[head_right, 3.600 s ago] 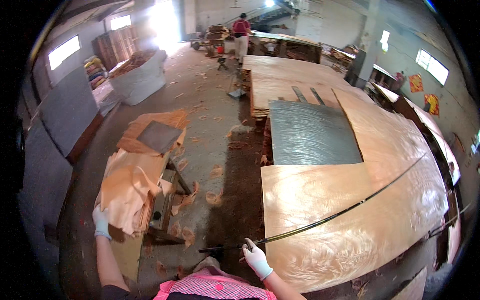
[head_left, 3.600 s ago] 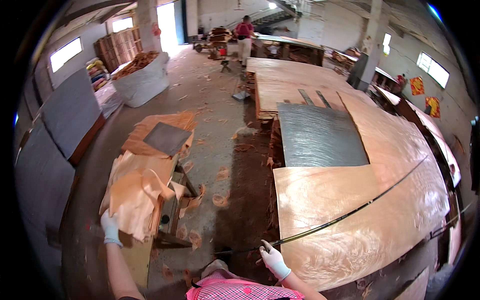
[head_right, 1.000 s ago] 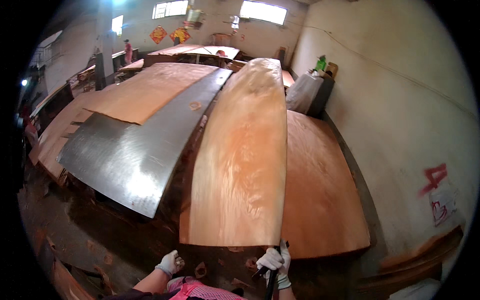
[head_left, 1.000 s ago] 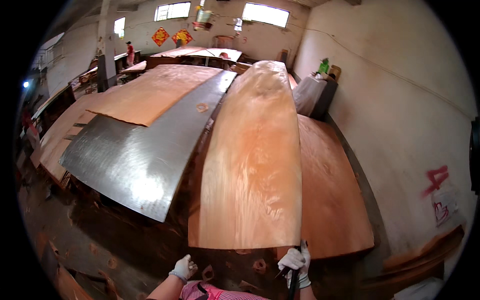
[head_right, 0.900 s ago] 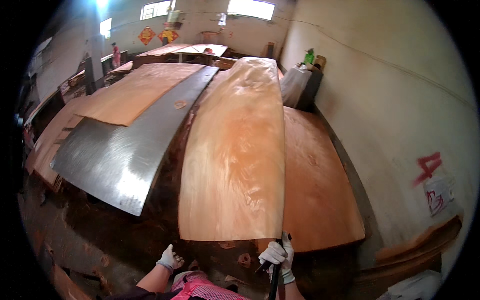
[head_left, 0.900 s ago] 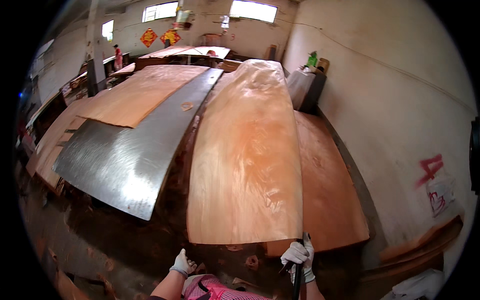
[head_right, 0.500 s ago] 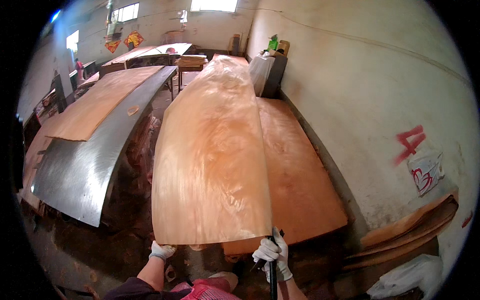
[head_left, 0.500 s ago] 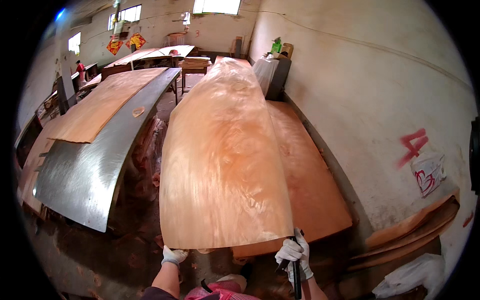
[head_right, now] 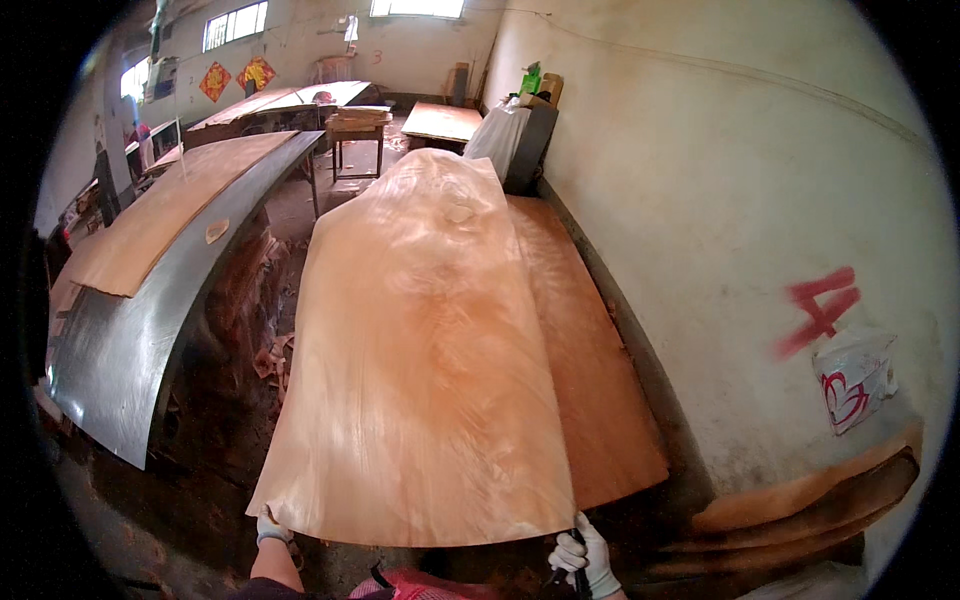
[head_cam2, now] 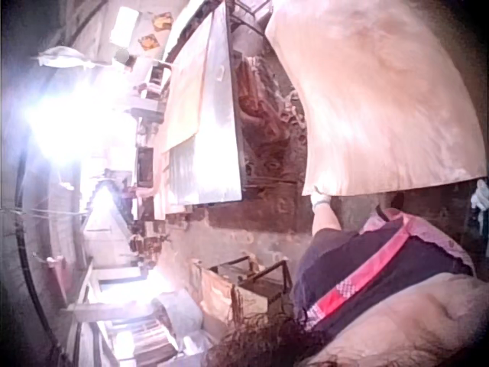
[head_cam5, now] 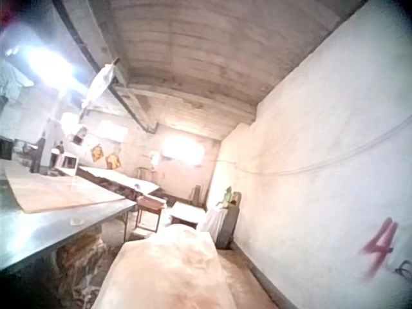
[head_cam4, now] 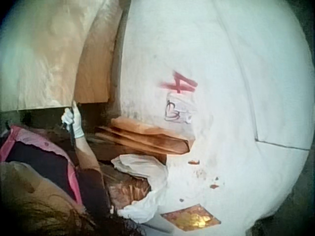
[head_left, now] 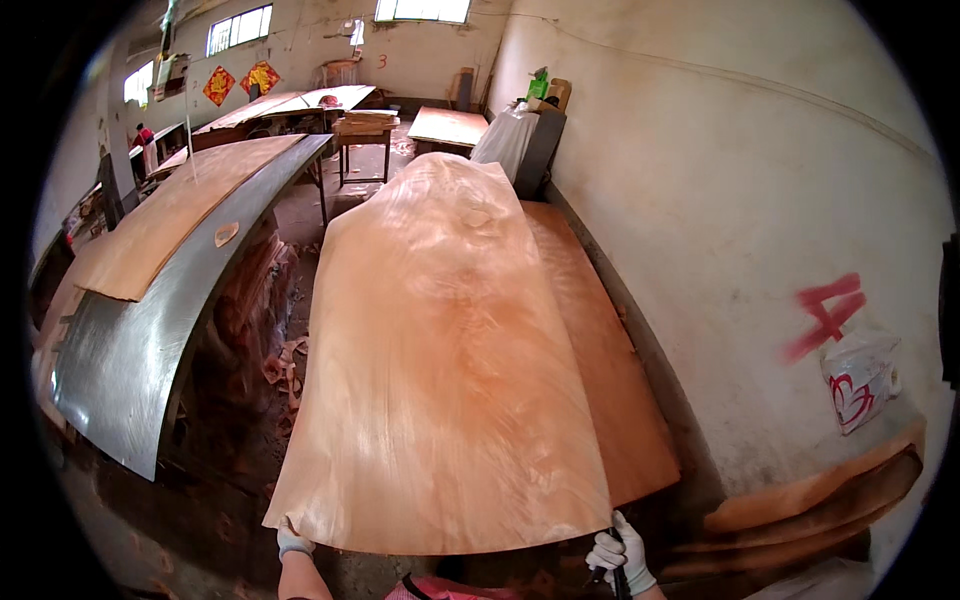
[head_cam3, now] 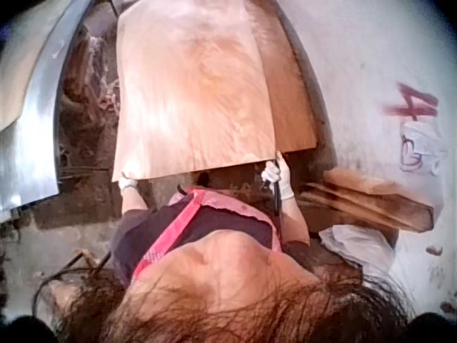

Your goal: The person uses a utility knife to cut pieces of plywood veneer, then moves and stacks large plywood sheets onto a table.

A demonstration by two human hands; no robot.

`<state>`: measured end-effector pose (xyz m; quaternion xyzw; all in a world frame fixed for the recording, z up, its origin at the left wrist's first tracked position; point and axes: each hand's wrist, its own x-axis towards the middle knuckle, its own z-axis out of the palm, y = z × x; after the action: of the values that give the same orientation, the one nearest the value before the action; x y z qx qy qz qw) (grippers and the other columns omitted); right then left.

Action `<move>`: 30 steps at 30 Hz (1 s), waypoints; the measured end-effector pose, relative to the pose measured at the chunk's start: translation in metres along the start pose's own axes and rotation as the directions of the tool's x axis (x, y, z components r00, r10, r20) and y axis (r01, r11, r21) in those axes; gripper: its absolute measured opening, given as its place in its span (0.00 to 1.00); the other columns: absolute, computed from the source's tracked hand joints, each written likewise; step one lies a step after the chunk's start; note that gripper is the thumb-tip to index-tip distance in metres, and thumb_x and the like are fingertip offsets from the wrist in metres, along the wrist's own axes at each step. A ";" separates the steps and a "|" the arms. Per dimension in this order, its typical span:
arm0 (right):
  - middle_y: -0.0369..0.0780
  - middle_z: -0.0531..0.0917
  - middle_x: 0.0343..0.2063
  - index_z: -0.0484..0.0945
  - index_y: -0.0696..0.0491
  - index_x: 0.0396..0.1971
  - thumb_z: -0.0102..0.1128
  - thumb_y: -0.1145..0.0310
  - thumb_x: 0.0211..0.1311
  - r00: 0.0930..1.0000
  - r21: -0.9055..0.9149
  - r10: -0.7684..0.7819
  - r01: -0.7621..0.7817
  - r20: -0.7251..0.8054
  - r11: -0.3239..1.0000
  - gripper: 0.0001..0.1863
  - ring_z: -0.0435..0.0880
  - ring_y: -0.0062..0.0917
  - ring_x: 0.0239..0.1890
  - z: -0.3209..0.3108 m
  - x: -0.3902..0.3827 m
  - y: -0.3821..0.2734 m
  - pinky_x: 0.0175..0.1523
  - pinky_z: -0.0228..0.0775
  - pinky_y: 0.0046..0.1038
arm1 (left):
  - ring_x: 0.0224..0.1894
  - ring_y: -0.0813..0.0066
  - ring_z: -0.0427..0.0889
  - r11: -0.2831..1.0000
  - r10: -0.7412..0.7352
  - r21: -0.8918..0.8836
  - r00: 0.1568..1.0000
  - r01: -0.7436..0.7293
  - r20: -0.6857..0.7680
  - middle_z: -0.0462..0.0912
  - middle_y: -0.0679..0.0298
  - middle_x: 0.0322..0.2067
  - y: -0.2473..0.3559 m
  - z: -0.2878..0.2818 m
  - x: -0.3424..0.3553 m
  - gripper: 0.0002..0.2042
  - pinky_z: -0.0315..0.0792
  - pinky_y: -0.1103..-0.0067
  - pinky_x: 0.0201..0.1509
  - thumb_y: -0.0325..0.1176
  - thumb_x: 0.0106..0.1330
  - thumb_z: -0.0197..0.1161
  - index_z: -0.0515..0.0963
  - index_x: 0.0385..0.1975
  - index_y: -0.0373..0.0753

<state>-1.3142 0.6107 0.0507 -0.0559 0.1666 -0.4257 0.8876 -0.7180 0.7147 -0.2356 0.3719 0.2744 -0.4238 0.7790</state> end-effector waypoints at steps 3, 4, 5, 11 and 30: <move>0.28 0.53 0.07 0.74 0.47 0.49 0.32 0.50 0.76 0.991 -0.123 0.024 -0.040 -0.130 0.992 0.22 0.53 0.16 0.06 -0.028 -0.002 -0.037 0.16 0.50 0.21 | 0.57 0.56 0.75 0.982 0.080 0.160 0.991 -0.097 0.112 0.75 0.60 0.57 0.001 -0.010 0.005 0.22 0.70 0.57 0.60 0.46 0.73 0.43 0.68 0.60 0.41; 0.28 0.53 0.07 0.74 0.47 0.48 0.33 0.49 0.76 0.979 -0.242 -0.025 -0.026 -0.204 0.970 0.22 0.53 0.17 0.06 -0.038 -0.006 -0.051 0.16 0.50 0.20 | 0.57 0.57 0.75 0.975 0.047 0.208 0.983 -0.084 0.178 0.75 0.60 0.56 -0.011 -0.007 0.003 0.22 0.70 0.57 0.59 0.46 0.73 0.43 0.68 0.60 0.41; 0.28 0.53 0.07 0.74 0.47 0.48 0.33 0.49 0.76 0.979 -0.246 -0.016 -0.035 -0.203 0.969 0.22 0.53 0.17 0.06 -0.047 -0.009 -0.066 0.16 0.50 0.20 | 0.57 0.57 0.75 0.976 0.053 0.200 0.983 -0.088 0.173 0.75 0.60 0.56 -0.024 -0.005 0.001 0.22 0.70 0.57 0.59 0.46 0.73 0.43 0.68 0.60 0.41; 0.30 0.58 0.05 0.64 0.46 0.11 0.47 0.46 0.70 0.704 -0.604 -0.355 -0.131 -0.615 0.786 0.28 0.58 0.18 0.05 -0.091 -0.019 -0.137 0.11 0.49 0.22 | 0.55 0.50 0.75 0.942 0.099 0.304 0.983 -0.142 0.152 0.75 0.58 0.56 -0.108 0.023 -0.035 0.22 0.70 0.52 0.56 0.48 0.74 0.40 0.66 0.60 0.42; 0.34 0.66 0.09 0.73 0.52 0.36 0.46 0.57 0.73 0.573 -0.792 -0.548 -0.425 -0.610 0.438 0.14 0.61 0.21 0.06 -0.252 0.052 -0.299 0.13 0.56 0.25 | 0.61 0.57 0.70 0.977 0.120 0.155 0.980 -0.145 0.159 0.68 0.55 0.62 -0.358 0.029 0.001 0.23 0.64 0.62 0.66 0.44 0.75 0.42 0.63 0.63 0.38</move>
<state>-1.5908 0.3928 -0.1271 -0.3201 0.7497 -0.2793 0.5074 -1.0235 0.5607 -0.3438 0.4204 0.1539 -0.4188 0.7901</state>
